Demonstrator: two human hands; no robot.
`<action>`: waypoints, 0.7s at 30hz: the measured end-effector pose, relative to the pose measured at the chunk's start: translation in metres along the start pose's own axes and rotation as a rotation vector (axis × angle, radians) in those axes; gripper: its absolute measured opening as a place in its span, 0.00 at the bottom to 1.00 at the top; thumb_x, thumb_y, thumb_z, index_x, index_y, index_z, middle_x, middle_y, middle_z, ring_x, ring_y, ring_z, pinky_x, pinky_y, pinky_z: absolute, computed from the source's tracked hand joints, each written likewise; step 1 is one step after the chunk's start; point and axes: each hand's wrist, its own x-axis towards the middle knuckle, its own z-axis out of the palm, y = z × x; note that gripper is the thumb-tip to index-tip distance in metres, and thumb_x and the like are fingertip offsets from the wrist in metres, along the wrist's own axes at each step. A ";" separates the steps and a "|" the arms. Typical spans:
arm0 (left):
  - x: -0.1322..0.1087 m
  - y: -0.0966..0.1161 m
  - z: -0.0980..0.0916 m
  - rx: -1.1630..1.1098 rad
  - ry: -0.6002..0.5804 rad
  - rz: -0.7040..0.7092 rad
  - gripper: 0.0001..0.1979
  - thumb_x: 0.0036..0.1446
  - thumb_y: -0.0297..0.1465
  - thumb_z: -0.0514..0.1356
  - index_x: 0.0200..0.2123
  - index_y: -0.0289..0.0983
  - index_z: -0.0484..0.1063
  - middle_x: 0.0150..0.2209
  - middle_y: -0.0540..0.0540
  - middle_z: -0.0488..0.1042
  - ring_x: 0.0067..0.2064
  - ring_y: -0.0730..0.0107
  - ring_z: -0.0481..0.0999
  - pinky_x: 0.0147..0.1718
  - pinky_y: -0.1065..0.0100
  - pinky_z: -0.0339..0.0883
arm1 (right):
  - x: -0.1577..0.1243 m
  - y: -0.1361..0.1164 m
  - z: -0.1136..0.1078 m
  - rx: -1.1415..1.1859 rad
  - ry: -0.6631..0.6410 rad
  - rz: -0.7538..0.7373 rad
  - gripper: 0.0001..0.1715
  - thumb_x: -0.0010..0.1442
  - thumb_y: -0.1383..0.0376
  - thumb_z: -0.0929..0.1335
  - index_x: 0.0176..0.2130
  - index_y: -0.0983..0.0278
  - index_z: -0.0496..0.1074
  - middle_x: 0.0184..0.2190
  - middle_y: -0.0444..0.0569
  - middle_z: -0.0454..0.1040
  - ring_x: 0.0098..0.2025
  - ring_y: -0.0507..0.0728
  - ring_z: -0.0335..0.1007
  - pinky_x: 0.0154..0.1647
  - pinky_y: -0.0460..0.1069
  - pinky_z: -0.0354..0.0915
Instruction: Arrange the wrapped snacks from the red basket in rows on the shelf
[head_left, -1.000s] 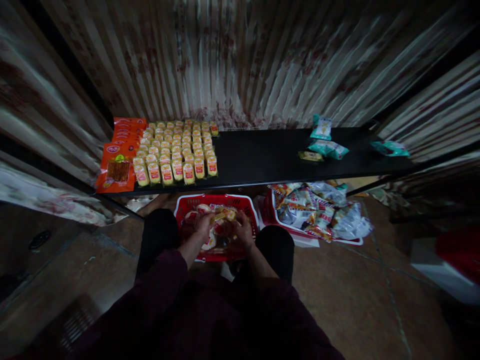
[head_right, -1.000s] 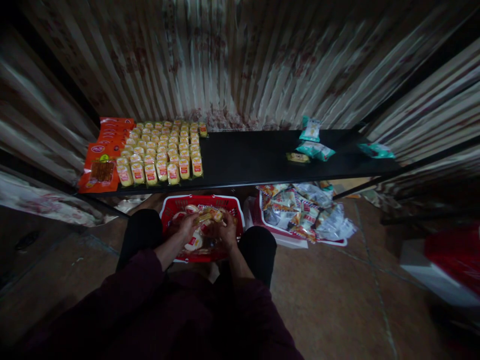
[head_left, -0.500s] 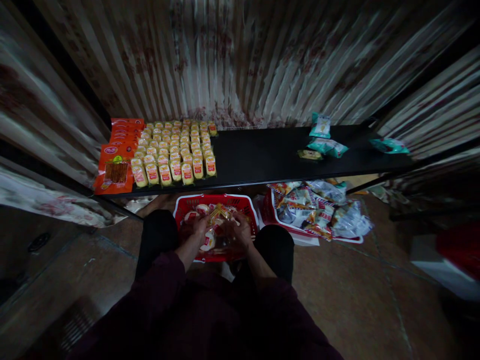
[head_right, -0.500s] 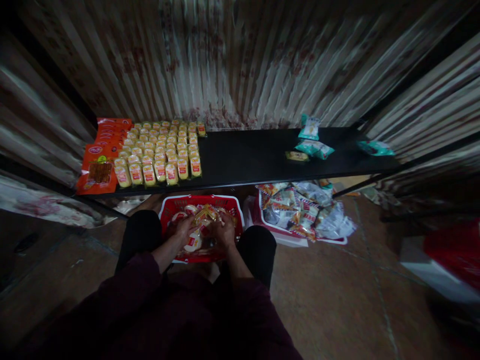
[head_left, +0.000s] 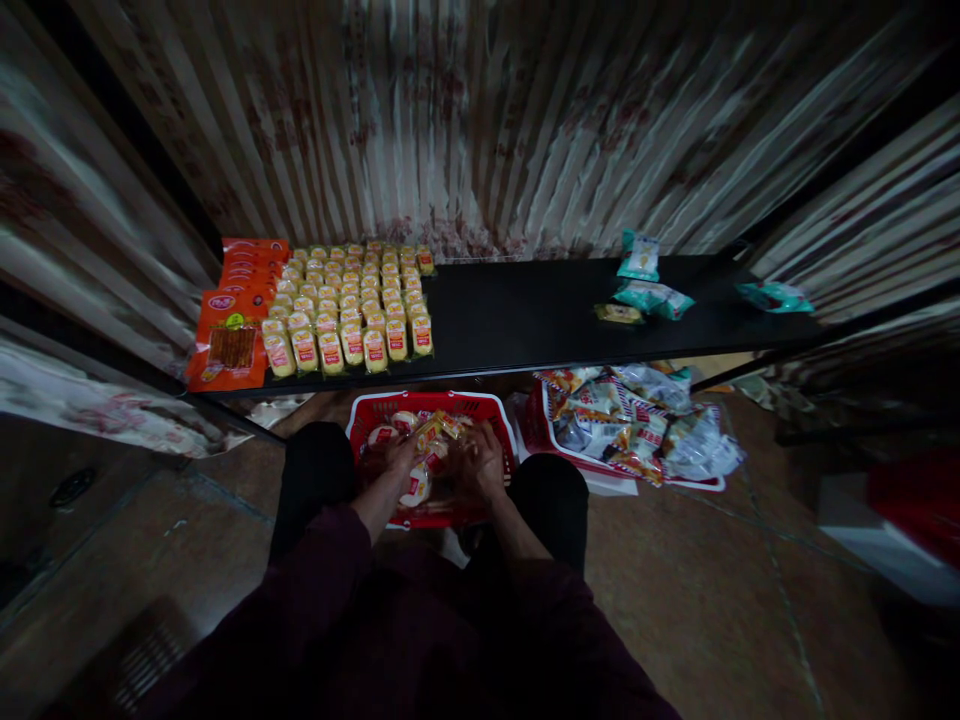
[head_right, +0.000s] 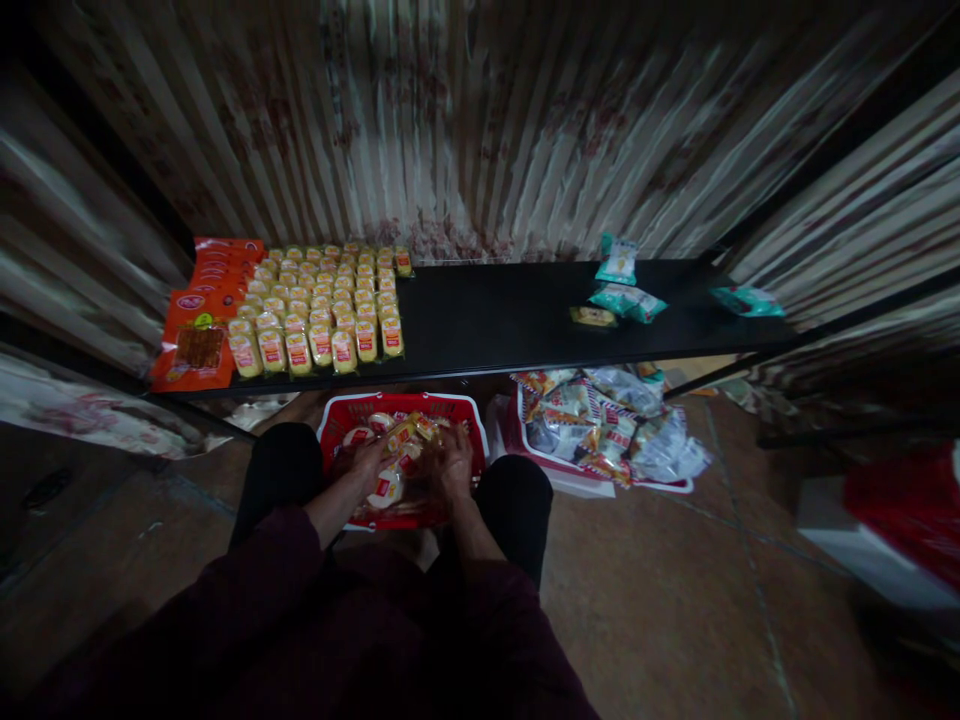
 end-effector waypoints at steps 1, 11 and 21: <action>0.001 -0.001 -0.001 -0.004 -0.004 -0.001 0.08 0.51 0.25 0.65 0.34 0.38 0.68 0.42 0.46 0.75 0.44 0.64 0.77 0.39 0.64 0.73 | 0.001 0.000 0.003 0.101 -0.062 -0.045 0.22 0.56 0.62 0.64 0.50 0.61 0.72 0.52 0.53 0.72 0.55 0.62 0.66 0.57 0.58 0.60; 0.003 0.000 -0.001 -0.057 -0.057 -0.034 0.05 0.54 0.26 0.62 0.35 0.37 0.69 0.43 0.45 0.74 0.43 0.65 0.77 0.41 0.65 0.72 | -0.011 -0.008 0.013 0.494 -0.272 0.118 0.16 0.51 0.54 0.70 0.38 0.59 0.77 0.39 0.48 0.79 0.45 0.60 0.73 0.52 0.58 0.66; -0.018 0.006 0.004 -0.113 -0.136 -0.086 0.04 0.57 0.23 0.58 0.36 0.36 0.68 0.32 0.46 0.75 0.29 0.71 0.77 0.34 0.68 0.74 | -0.006 -0.026 0.008 1.069 -0.254 0.526 0.35 0.40 0.56 0.77 0.48 0.58 0.70 0.38 0.47 0.79 0.39 0.59 0.75 0.41 0.53 0.69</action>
